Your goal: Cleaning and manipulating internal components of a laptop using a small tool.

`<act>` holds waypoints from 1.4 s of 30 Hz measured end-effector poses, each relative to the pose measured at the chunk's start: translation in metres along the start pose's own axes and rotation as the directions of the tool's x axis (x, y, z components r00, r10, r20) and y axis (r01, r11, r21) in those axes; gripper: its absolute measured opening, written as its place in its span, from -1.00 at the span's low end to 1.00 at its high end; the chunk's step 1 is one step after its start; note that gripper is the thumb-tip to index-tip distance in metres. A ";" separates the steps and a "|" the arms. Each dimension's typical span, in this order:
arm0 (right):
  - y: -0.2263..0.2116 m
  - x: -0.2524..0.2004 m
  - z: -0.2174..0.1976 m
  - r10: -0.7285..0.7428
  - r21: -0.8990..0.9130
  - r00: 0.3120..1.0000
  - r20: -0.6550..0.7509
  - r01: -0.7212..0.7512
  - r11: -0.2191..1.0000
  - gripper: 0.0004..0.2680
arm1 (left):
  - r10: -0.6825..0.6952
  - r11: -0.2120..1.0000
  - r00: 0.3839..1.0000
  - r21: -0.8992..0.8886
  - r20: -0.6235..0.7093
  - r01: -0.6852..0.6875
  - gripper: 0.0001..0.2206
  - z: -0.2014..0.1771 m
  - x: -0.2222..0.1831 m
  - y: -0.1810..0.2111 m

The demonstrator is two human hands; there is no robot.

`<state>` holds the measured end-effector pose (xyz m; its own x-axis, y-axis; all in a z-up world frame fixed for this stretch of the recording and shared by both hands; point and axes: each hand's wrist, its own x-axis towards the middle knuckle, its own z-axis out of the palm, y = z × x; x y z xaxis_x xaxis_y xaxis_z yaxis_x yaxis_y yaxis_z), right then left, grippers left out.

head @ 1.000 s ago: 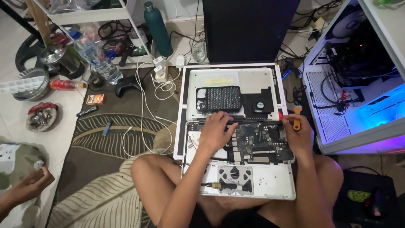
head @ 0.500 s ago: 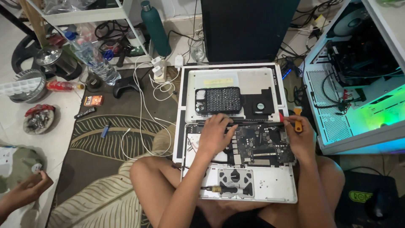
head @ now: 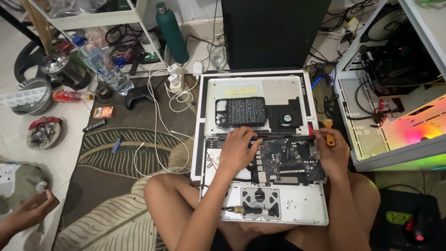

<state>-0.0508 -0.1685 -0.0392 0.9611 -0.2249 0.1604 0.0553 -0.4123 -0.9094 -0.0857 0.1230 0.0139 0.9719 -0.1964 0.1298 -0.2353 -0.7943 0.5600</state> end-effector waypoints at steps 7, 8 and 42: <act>0.023 0.006 0.006 0.011 0.065 0.999 -0.030 -0.009 0.998 -0.89 | 0.022 1.000 0.999 0.021 -0.039 -0.021 -0.67 0.009 0.001 -0.006; 0.022 0.006 0.006 0.013 0.073 0.999 -0.031 -0.010 0.997 -0.89 | 0.026 0.999 0.998 0.026 -0.050 -0.025 -0.67 0.010 0.001 -0.007; -0.033 -0.003 -0.008 -0.147 0.162 0.977 -0.152 0.171 0.972 -0.82 | 0.022 0.999 0.999 0.025 -0.046 -0.021 -0.68 0.007 0.001 -0.005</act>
<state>-0.0572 -0.1612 -0.0068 0.8901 -0.2936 0.3487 0.2621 -0.2963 -0.9184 -0.0834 0.1229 0.0050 0.9657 -0.1875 0.1798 -0.2560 -0.8043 0.5362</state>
